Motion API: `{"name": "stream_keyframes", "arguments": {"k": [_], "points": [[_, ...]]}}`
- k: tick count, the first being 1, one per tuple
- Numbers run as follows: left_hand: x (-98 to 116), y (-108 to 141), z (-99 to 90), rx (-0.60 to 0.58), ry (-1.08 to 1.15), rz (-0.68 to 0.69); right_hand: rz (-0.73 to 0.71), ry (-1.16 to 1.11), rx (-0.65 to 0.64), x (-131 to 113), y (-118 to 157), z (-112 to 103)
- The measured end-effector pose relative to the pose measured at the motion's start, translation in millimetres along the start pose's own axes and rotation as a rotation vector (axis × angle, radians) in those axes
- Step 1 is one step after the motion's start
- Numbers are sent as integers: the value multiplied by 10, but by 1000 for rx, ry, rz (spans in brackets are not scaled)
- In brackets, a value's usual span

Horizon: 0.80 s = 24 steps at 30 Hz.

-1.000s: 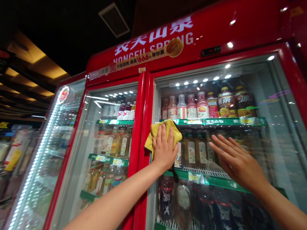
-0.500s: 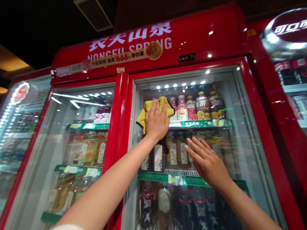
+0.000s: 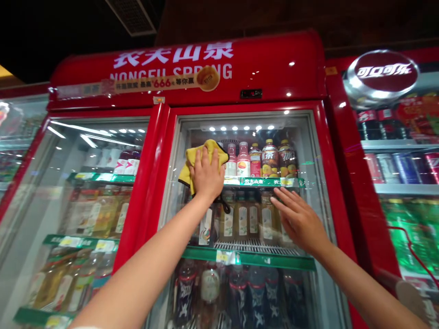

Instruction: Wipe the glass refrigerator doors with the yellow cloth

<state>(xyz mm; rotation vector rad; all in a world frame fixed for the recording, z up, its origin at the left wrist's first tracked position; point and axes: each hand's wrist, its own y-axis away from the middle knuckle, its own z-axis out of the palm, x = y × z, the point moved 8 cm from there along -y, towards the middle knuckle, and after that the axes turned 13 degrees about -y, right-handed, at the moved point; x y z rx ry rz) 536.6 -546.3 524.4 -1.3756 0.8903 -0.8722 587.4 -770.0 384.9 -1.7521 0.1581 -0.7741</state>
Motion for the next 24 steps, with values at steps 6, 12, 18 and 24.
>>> {"name": "stream_keyframes", "arguments": {"k": [6, 12, 18, 24], "points": [[489, 1263, -36, 24, 77, 679, 17, 20, 60, 162, 20, -120], [-12, 928, 35, -15, 29, 372, 25, 72, 17, 335, 115, -269], [717, 250, -118, -1, 75, 88, 64, -58, 99, 584, 162, -390], [1122, 1270, -151, 10, 161, 790, 28, -53, 32, 623, 305, -562]]}}
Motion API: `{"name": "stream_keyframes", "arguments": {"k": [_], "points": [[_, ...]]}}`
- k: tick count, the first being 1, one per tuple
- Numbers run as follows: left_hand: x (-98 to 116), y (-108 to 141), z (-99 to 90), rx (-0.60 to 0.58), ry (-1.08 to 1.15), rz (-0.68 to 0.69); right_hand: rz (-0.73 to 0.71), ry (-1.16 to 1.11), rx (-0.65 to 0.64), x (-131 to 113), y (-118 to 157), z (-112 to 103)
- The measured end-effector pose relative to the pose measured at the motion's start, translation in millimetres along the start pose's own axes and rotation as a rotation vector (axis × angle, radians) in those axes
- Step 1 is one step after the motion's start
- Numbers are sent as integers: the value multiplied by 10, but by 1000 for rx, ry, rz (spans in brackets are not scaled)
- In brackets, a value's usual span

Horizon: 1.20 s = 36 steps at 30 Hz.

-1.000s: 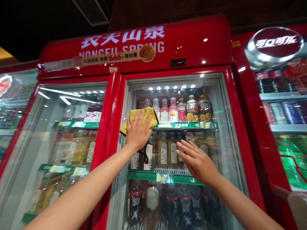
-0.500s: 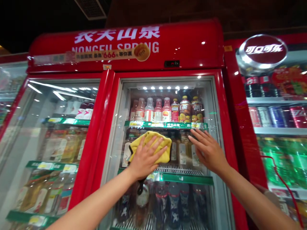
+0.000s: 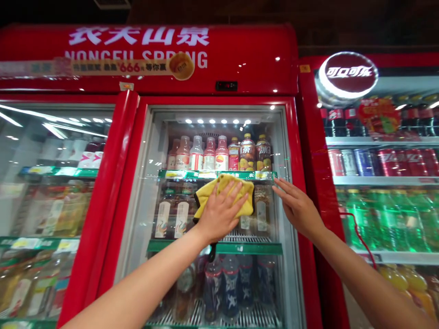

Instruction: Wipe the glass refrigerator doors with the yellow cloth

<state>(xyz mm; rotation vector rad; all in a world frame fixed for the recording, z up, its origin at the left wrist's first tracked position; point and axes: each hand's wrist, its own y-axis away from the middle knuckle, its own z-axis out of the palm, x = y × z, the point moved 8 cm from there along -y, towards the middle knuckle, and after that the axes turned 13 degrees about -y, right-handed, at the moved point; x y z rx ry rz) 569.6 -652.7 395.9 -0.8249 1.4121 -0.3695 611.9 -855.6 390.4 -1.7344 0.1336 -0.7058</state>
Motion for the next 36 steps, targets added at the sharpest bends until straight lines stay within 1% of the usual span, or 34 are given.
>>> {"name": "stream_keyframes", "arguments": {"k": [1, 2, 3, 4, 5, 7, 8, 9, 10, 11, 12, 13, 14, 15, 17, 19, 20, 21, 22, 23, 24, 27, 28, 29, 30, 32, 33, 34, 36], "points": [[87, 155, 4, 0, 18, 139, -4, 25, -28, 4, 27, -31], [101, 267, 12, -7, 25, 219, -8, 51, -56, 9, 50, -58], [39, 305, 17, -11, 21, 225, -12, 75, -82, 13, 66, -80], [-87, 258, 21, -17, 6, 158, -15, 94, -103, 18, 76, -97], [-253, 138, 19, -20, -14, 39, -17, 108, -117, 22, 78, -112], [-610, -230, -12, -18, -55, -289, -15, 116, -129, 31, 65, -128], [-729, -444, -44, -2, -60, -425, -13, 112, -131, 35, 56, -130], [-805, -657, -82, 21, -59, -544, -11, 103, -132, 41, 48, -128], [-821, -862, -112, 42, -49, -616, -7, 91, -135, 47, 43, -123], [-785, -1046, -133, 57, -37, -641, -4, 78, -141, 54, 43, -116], [-709, -1188, -142, 66, -23, -632, -5, 67, -146, 60, 49, -112], [-601, -1279, -140, 69, -9, -593, -8, 58, -150, 64, 58, -111], [-466, -1309, -130, 68, 1, -527, -15, 54, -155, 67, 72, -114], [-310, -1278, -113, 66, 8, -439, -24, 55, -160, 69, 87, -121], [27, -1055, -76, 64, 10, -223, -43, 72, -172, 76, 116, -146], [320, -722, -50, 67, 9, 4, -51, 100, -183, 94, 135, -186], [406, -571, -36, 59, 11, 85, -50, 114, -183, 107, 137, -213], [438, -465, -28, 51, 10, 130, -46, 127, -176, 122, 135, -245], [408, -424, -22, 40, 7, 128, -41, 139, -165, 139, 130, -280], [328, -453, -20, 28, 0, 86, -33, 148, -151, 157, 122, -315], [203, -547, -25, 18, -11, 1, -26, 154, -139, 176, 114, -344], [-237, -1033, -86, 22, -46, -387, -6, 153, -125, 221, 101, -388], [-320, -1203, -115, 36, -49, -492, 0, 150, -124, 232, 103, -389], [-340, -1365, -138, 48, -45, -544, 5, 147, -123, 239, 109, -389], [-314, -1499, -153, 60, -37, -563, 9, 145, -121, 243, 120, -387], [-141, -1645, -155, 70, -14, -497, 13, 148, -118, 242, 156, -382], [-20, -1641, -143, 70, -3, -435, 12, 149, -116, 235, 180, -381], [110, -1587, -125, 67, 5, -362, 10, 148, -115, 227, 208, -382], [359, -1364, -83, 58, 12, -209, 5, 140, -109, 204, 271, -390]]}}
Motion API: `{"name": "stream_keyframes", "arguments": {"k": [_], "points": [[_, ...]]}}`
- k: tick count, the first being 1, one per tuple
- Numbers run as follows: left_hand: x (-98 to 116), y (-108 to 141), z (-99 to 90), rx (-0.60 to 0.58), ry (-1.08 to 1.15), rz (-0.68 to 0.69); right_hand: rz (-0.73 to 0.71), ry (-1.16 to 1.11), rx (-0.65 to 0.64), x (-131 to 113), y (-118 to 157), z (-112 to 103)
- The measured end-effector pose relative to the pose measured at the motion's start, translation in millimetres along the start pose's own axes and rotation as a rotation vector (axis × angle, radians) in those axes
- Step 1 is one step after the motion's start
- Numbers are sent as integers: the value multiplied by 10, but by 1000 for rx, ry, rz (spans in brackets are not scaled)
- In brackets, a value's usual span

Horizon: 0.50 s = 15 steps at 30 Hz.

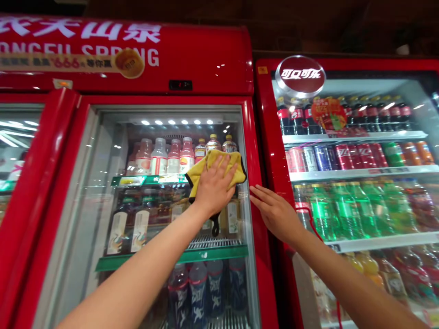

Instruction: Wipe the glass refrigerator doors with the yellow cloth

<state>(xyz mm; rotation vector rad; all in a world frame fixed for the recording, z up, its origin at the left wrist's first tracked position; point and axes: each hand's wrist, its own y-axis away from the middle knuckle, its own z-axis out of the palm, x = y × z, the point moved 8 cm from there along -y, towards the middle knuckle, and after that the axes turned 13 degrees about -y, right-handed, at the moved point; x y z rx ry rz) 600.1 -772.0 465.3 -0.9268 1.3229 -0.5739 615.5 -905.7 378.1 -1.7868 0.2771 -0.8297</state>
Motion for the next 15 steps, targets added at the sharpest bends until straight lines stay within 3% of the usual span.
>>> {"name": "stream_keyframes", "arguments": {"k": [3, 5, 7, 10, 13, 15], "points": [[136, 420, 30, -12, 17, 158, -8, -42, 3, -34, 83, -23], [128, 517, 37, -12, 45, 181, -9, -79, 5, -42, 102, -66], [102, 411, 34, -1, 85, 154, 5, -119, 33, -17, 75, -163], [150, 39, 4, 43, 133, 78, 49, -209, 144, 87, -23, -397], [409, -211, -21, 78, 110, 86, 109, -311, 264, 221, -88, -584], [626, -195, -18, 98, 70, 129, 151, -374, 306, 305, -80, -596]]}}
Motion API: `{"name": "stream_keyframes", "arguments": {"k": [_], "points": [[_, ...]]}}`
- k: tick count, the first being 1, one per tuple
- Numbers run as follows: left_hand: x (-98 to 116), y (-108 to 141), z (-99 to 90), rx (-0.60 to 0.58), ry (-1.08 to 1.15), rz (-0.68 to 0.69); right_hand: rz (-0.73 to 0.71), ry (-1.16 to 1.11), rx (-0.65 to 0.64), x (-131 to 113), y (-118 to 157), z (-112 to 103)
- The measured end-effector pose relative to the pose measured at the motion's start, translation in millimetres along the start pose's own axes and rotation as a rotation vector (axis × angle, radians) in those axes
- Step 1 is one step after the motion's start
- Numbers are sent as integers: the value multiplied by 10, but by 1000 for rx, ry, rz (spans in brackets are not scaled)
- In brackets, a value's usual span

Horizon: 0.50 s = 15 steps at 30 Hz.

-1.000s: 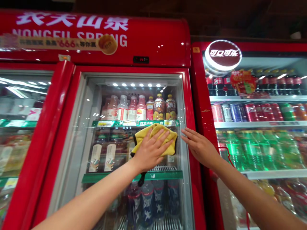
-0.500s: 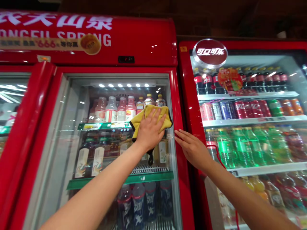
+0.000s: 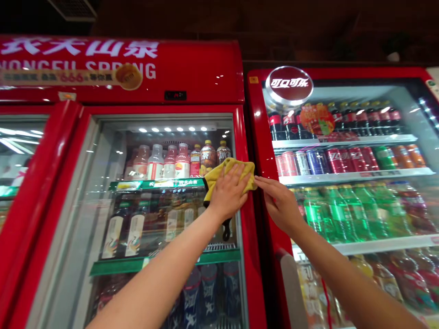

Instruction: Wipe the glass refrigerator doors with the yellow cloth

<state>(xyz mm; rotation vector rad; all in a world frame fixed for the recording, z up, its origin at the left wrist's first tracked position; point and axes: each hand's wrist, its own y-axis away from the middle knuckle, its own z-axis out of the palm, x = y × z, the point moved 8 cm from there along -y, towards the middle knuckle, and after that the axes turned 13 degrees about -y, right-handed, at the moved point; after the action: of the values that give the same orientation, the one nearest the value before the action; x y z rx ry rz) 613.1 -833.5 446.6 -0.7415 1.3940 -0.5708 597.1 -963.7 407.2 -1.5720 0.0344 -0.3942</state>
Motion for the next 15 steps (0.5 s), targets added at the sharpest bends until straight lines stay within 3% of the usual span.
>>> {"name": "stream_keyframes", "arguments": {"k": [4, 6, 9, 12, 15], "points": [[209, 125, 49, 19, -42, 21, 85, -113, 11, 251, 16, 113], [131, 42, 72, 14, -44, -10, 127, -144, 21, 416, -83, 193], [-116, -303, 83, -2, -34, -76, 166, -167, 63, 624, -402, 270], [-272, -576, 77, -26, -21, -108, 153, -164, 86, 678, -671, 310], [-183, -444, 50, -14, -42, -89, 129, -103, 49, 582, -588, 339]]}}
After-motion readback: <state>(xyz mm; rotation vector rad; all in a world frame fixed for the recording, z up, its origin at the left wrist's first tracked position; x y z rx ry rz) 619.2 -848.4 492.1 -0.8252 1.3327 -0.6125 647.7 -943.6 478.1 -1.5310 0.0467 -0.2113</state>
